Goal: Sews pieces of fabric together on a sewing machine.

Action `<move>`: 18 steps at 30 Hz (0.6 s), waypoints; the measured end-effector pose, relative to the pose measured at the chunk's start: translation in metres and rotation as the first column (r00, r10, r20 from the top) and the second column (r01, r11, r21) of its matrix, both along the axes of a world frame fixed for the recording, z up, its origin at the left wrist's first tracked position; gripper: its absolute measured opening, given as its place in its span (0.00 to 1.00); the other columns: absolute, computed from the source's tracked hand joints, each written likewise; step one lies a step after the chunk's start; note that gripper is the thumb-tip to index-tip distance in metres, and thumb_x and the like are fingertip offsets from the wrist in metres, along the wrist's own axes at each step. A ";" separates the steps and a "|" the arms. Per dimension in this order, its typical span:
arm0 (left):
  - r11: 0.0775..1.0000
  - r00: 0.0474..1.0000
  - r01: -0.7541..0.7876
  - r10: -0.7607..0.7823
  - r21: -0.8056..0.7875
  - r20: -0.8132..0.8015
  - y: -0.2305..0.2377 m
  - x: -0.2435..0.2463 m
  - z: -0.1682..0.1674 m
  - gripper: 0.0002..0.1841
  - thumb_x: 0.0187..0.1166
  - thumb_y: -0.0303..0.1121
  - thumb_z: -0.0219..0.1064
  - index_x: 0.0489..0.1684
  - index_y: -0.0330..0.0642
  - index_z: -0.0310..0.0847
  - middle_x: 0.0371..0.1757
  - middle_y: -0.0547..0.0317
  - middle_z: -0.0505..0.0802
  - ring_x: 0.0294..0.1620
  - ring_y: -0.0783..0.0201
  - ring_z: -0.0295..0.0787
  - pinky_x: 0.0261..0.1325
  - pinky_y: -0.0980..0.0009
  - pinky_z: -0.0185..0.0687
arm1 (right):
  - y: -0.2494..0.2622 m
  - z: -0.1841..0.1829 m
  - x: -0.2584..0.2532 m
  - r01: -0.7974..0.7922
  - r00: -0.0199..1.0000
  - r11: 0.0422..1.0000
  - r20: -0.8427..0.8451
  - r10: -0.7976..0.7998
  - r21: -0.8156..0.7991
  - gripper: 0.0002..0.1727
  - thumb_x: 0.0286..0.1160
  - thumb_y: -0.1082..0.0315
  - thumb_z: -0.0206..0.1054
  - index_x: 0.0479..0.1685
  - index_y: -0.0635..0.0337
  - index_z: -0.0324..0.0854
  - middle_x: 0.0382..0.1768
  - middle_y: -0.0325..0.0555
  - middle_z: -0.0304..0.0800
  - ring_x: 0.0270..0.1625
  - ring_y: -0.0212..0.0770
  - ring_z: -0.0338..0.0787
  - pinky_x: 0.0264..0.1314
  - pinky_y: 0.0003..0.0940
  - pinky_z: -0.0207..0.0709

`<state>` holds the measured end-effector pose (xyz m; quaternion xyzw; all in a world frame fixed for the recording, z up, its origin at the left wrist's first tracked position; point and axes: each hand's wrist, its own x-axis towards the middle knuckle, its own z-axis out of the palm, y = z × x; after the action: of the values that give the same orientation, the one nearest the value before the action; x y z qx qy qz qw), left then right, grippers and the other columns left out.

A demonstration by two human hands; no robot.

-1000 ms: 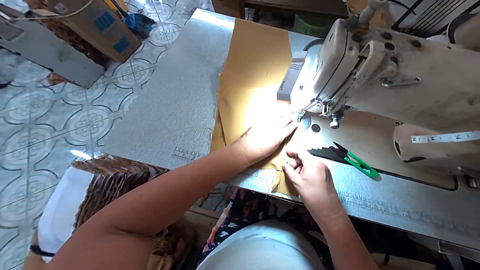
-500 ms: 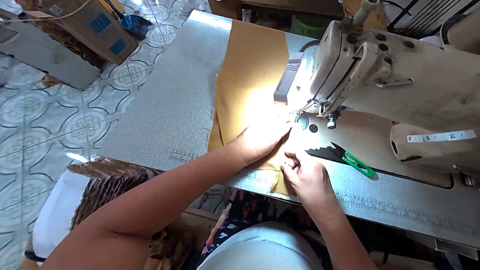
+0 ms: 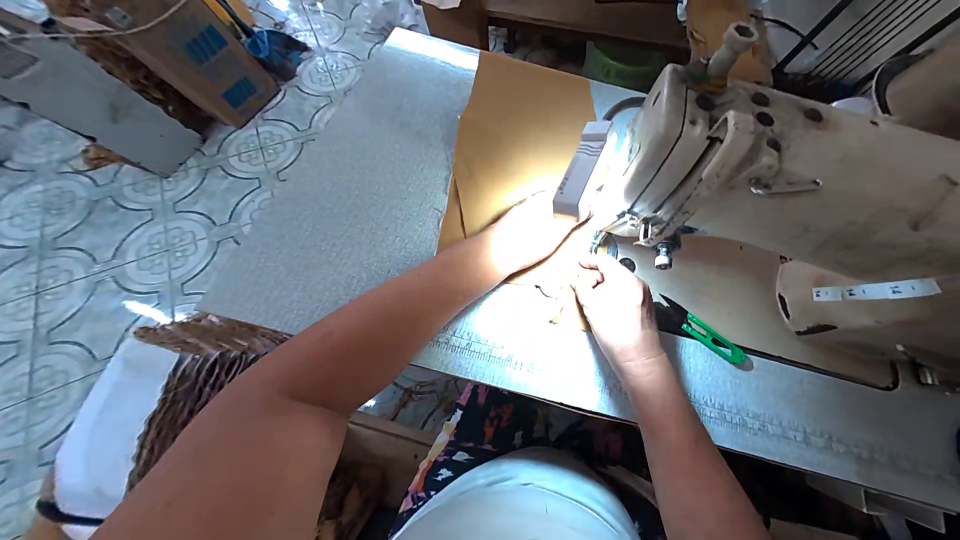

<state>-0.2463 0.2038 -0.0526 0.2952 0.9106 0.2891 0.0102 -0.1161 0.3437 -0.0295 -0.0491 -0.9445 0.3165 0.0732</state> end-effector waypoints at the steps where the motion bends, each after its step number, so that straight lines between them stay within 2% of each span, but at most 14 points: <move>1: 1.000 1.000 0.000 0.000 -0.016 -0.026 0.001 -0.003 -0.002 0.22 0.92 0.47 0.50 0.69 0.43 0.81 0.64 0.49 0.90 0.70 0.57 0.85 0.74 0.55 0.78 | 0.000 0.000 -0.001 0.004 1.000 1.000 -0.003 -0.004 -0.009 0.12 0.73 0.68 0.74 0.53 0.59 0.90 0.36 0.49 0.93 0.39 0.47 0.93 0.45 0.51 0.86; 2: 0.998 0.997 0.016 -0.020 -0.064 -0.072 0.000 -0.005 -0.004 0.23 0.93 0.45 0.48 0.72 0.42 0.79 0.68 0.48 0.88 0.75 0.54 0.82 0.77 0.55 0.75 | 0.001 0.000 0.000 0.006 1.000 1.000 -0.003 -0.006 -0.008 0.12 0.74 0.67 0.74 0.54 0.59 0.90 0.36 0.49 0.94 0.39 0.47 0.93 0.46 0.51 0.86; 4: 0.987 0.987 0.061 -0.082 -0.149 -0.142 -0.003 0.000 0.001 0.25 0.95 0.43 0.43 0.83 0.45 0.73 0.85 0.47 0.77 0.90 0.49 0.64 0.91 0.54 0.56 | 0.001 0.001 0.002 0.016 1.000 1.000 0.020 -0.016 -0.013 0.14 0.74 0.67 0.74 0.56 0.59 0.90 0.38 0.50 0.94 0.40 0.47 0.93 0.47 0.50 0.86; 5: 0.986 0.976 0.077 -0.105 -0.146 -0.192 -0.005 0.008 0.006 0.23 0.94 0.39 0.45 0.80 0.46 0.76 0.84 0.45 0.77 0.90 0.46 0.65 0.92 0.52 0.55 | 0.001 0.002 0.002 0.025 0.999 1.000 0.033 -0.024 -0.017 0.14 0.74 0.67 0.74 0.57 0.60 0.89 0.39 0.51 0.94 0.41 0.48 0.93 0.48 0.51 0.86; 6: 0.990 0.961 0.083 -0.111 -0.116 -0.255 -0.006 0.019 0.012 0.20 0.92 0.35 0.49 0.74 0.44 0.82 0.77 0.43 0.84 0.82 0.45 0.75 0.86 0.50 0.65 | 0.001 0.002 0.002 0.031 0.999 0.999 0.035 -0.031 -0.024 0.14 0.75 0.67 0.73 0.56 0.60 0.89 0.39 0.51 0.94 0.41 0.48 0.93 0.48 0.51 0.86; 7: 0.994 0.951 0.082 -0.100 -0.073 -0.293 -0.007 0.032 0.019 0.17 0.90 0.34 0.54 0.65 0.43 0.87 0.64 0.43 0.91 0.68 0.45 0.88 0.72 0.49 0.80 | 0.000 0.002 0.002 0.037 0.999 0.999 0.035 -0.035 -0.033 0.13 0.75 0.67 0.73 0.55 0.60 0.90 0.39 0.51 0.94 0.41 0.48 0.93 0.48 0.51 0.86; 8: 0.995 0.961 0.094 -0.102 -0.045 -0.255 -0.009 0.043 0.024 0.15 0.90 0.35 0.56 0.60 0.43 0.89 0.56 0.46 0.94 0.59 0.48 0.92 0.63 0.51 0.86 | -0.001 0.000 0.001 0.037 0.999 0.998 0.031 -0.036 -0.041 0.12 0.75 0.66 0.72 0.54 0.60 0.90 0.40 0.51 0.94 0.41 0.48 0.93 0.48 0.51 0.86; 10: 0.993 0.986 0.113 -0.116 -0.034 -0.121 -0.014 0.065 0.026 0.14 0.90 0.37 0.58 0.57 0.44 0.89 0.52 0.54 0.94 0.54 0.56 0.93 0.60 0.53 0.86 | -0.006 -0.002 0.003 0.018 1.000 0.995 0.020 -0.016 -0.097 0.12 0.77 0.66 0.71 0.54 0.60 0.89 0.45 0.52 0.94 0.46 0.49 0.94 0.53 0.52 0.87; 11: 0.992 0.987 0.126 -0.126 -0.006 -0.095 -0.014 0.072 0.022 0.13 0.89 0.36 0.59 0.57 0.43 0.89 0.51 0.53 0.95 0.52 0.56 0.93 0.58 0.52 0.86 | -0.007 -0.001 0.006 0.010 1.000 0.994 -0.002 -0.010 -0.106 0.13 0.77 0.67 0.70 0.55 0.61 0.89 0.46 0.53 0.94 0.48 0.49 0.94 0.54 0.51 0.88; 13: 0.990 0.989 0.139 -0.138 0.033 -0.051 -0.015 0.075 0.009 0.14 0.89 0.36 0.59 0.57 0.39 0.87 0.50 0.48 0.94 0.51 0.51 0.93 0.57 0.45 0.85 | -0.008 0.004 0.009 0.014 1.000 0.993 0.013 -0.013 -0.116 0.13 0.77 0.67 0.70 0.56 0.61 0.90 0.47 0.54 0.95 0.49 0.50 0.94 0.55 0.50 0.87; 14: 0.988 0.990 0.142 -0.142 0.061 -0.010 -0.015 0.070 -0.002 0.16 0.90 0.37 0.57 0.59 0.36 0.85 0.53 0.45 0.93 0.54 0.49 0.92 0.61 0.44 0.83 | -0.008 0.004 0.008 0.013 1.000 0.992 0.025 -0.010 -0.129 0.14 0.77 0.68 0.70 0.57 0.60 0.90 0.47 0.53 0.95 0.49 0.49 0.94 0.55 0.48 0.86; 16: 0.972 0.984 0.162 -0.172 0.169 0.046 -0.012 0.059 -0.024 0.19 0.89 0.33 0.55 0.62 0.25 0.82 0.60 0.34 0.91 0.62 0.45 0.89 0.71 0.49 0.79 | -0.001 0.005 0.008 -0.040 0.998 0.976 0.031 0.048 -0.213 0.16 0.79 0.69 0.66 0.61 0.64 0.89 0.52 0.55 0.95 0.55 0.49 0.94 0.61 0.46 0.83; 18: 0.953 0.977 0.176 -0.199 0.248 0.072 -0.013 0.056 -0.034 0.20 0.89 0.30 0.52 0.64 0.17 0.76 0.65 0.25 0.86 0.66 0.43 0.85 0.74 0.54 0.76 | 0.007 0.011 0.010 -0.094 0.993 0.964 0.048 0.110 -0.250 0.16 0.81 0.69 0.65 0.61 0.68 0.86 0.53 0.60 0.93 0.58 0.52 0.93 0.64 0.49 0.82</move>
<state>-0.1907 0.1908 -0.0867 0.3651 0.8352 0.4086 0.0457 -0.1062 0.3506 -0.0187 -0.0188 -0.9007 0.4334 0.0212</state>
